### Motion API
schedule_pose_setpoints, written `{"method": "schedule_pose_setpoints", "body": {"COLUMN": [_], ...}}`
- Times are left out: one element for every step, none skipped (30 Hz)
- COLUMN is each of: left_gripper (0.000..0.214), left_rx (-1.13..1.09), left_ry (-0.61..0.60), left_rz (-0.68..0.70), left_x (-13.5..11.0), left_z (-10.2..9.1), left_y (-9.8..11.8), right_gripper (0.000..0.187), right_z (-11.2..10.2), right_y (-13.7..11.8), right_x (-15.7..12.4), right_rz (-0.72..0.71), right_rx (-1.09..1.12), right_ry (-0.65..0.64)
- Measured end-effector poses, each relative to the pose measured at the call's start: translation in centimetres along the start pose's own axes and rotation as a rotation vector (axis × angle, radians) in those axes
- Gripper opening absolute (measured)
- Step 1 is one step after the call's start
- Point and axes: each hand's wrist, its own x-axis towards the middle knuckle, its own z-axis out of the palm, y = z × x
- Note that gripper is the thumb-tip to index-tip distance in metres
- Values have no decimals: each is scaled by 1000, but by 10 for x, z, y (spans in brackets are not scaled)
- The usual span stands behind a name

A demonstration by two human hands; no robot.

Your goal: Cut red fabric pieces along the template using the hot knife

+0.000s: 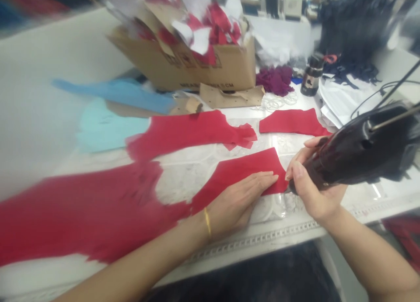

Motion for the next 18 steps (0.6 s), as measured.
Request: {"method": "schedule_pose_setpoints", "body": {"left_gripper": [72, 72, 72, 72, 73, 73, 73, 73, 72, 71, 70, 69, 68, 68, 67, 67, 66, 66], "left_rx": [18, 35, 50, 62, 72, 82, 94, 106, 118, 127, 134, 137, 138, 138, 141, 143, 144, 143], "left_ry": [15, 29, 40, 46, 49, 51, 50, 48, 47, 48, 49, 51, 53, 56, 56, 53, 50, 48], "left_rz": [-7, -14, -21, -30, -38, -44, -49, -56, -60, -61, -61, -59, -57, -58, -62, -68, -74, -78], "left_x": [-1, -1, -2, -2, -3, -4, -4, -4, -4, -4, -4, -4, -3, -3, -2, -2, -2, -2], "left_z": [0, 0, 0, 0, 0, 1, 1, 2, 2, 2, 2, 2, 2, 2, 2, 2, 3, 3], "left_y": [0, -1, -1, -2, -3, -4, -5, -5, -5, -5, -5, -5, -5, -5, -5, -5, -5, -5], "right_gripper": [24, 24, 24, 23, 24, 24, 24, 23, 22, 20, 19, 18, 17, 18, 18, 19, 21, 22], "right_z": [-3, -6, -9, -11, -13, -15, -16, -17, -17, -18, -17, -17, -17, -18, -18, -19, -21, -23], "right_y": [-2, -3, -4, -5, -5, -5, -5, -4, -4, -3, -3, -3, -4, -5, -6, -8, -9, -11], "right_x": [0, 1, 1, 1, 1, 2, 2, 2, 2, 1, 1, 1, 1, 1, 1, 1, 1, 2], "right_rz": [-3, -11, -21, -32, -40, -49, -53, -54, -51, -48, -45, -45, -42, -40, -36, -31, -24, -25], "right_rx": [-10, -19, -26, -28, -24, -18, -16, -18, -21, -27, -33, -37, -40, -43, -49, -56, -65, -72], "right_ry": [10, 20, 31, 41, 51, 59, 66, 71, 71, 67, 65, 61, 57, 54, 55, 62, 72, 87]}}
